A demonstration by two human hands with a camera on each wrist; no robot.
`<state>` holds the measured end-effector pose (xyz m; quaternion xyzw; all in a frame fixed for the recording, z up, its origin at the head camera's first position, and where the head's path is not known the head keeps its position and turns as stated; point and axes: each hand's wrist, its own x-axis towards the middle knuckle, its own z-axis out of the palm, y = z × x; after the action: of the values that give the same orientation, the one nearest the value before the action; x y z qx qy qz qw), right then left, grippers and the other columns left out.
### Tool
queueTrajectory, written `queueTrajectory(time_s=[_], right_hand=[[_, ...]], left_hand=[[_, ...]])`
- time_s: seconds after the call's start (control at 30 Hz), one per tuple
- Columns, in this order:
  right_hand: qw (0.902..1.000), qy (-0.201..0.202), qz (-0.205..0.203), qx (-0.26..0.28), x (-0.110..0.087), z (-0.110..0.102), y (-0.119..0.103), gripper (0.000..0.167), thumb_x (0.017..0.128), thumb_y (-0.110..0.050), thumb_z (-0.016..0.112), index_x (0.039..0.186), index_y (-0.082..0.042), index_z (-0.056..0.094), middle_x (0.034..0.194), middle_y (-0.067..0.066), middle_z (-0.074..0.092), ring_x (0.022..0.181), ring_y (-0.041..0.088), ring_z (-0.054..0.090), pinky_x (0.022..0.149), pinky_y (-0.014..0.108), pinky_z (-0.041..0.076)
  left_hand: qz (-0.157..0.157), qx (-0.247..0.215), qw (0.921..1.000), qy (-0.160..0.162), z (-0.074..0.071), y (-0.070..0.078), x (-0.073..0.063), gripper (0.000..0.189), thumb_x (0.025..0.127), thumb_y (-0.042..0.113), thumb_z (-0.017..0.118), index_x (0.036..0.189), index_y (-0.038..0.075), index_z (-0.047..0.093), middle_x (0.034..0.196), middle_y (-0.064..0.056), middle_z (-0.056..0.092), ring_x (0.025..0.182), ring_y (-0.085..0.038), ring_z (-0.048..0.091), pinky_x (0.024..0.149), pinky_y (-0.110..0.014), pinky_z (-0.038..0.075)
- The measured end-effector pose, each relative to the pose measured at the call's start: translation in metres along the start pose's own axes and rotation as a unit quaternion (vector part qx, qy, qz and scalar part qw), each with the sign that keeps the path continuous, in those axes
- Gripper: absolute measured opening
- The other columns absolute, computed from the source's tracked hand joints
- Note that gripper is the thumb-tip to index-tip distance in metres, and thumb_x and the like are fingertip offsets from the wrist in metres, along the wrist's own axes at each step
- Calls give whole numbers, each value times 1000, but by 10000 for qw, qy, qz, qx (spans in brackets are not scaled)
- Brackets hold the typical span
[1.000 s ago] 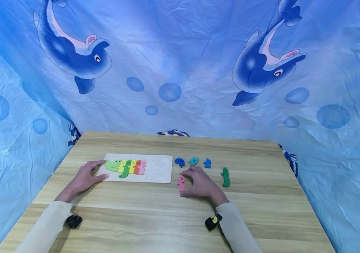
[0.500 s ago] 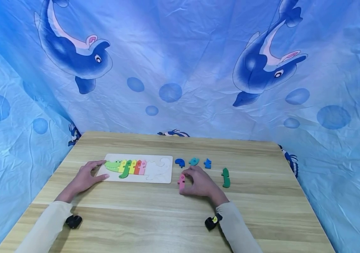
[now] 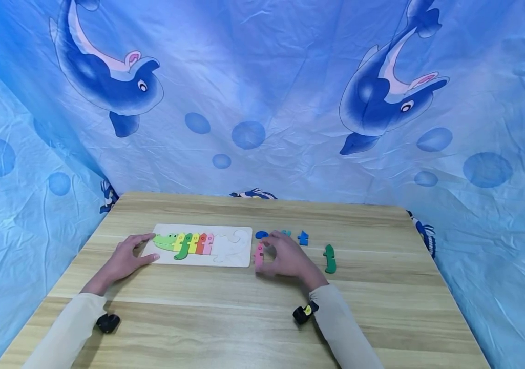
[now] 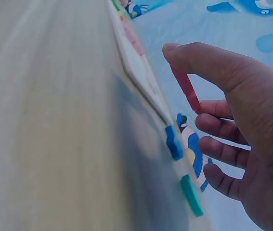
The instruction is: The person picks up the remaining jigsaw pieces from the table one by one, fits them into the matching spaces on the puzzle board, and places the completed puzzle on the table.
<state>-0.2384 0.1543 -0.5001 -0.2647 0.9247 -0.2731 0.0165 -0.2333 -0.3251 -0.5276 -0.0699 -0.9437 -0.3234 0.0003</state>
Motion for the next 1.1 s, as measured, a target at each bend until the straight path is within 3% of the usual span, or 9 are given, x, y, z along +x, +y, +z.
queueTrajectory(time_s=[0.23,0.43,0.67,1.1], right_hand=[[10000,-22,-91,-19,16,-5,-8,69,77,-51,86,132,-15,68,115,3,64,100,23,59,87,40,50],[9999,50,50,-134,29,-6,-14,65,75,-55,85,127,-17,70,116,2,65,104,19,60,94,40,52],[9995,28,321,-46,38,-6,-22,70,78,-55,84,134,-18,66,131,3,61,124,24,56,105,47,48],[9994,33,294,187,61,-5,-34,71,78,-50,86,138,-17,64,126,0,62,116,22,58,97,45,51]], left_hand=[[-64,19,10000,-20,0,3,0,75,91,40,78,150,4,49,148,-31,43,131,-50,39,105,-64,28],[-55,29,10000,-10,0,2,0,75,91,41,78,150,4,49,148,-31,44,132,-50,39,105,-64,28],[-65,29,10000,12,1,1,0,75,91,40,78,149,5,50,148,-31,44,132,-50,39,105,-63,28],[-60,1,10000,-9,0,0,0,75,90,41,78,150,5,49,148,-30,43,131,-50,38,106,-64,27]])
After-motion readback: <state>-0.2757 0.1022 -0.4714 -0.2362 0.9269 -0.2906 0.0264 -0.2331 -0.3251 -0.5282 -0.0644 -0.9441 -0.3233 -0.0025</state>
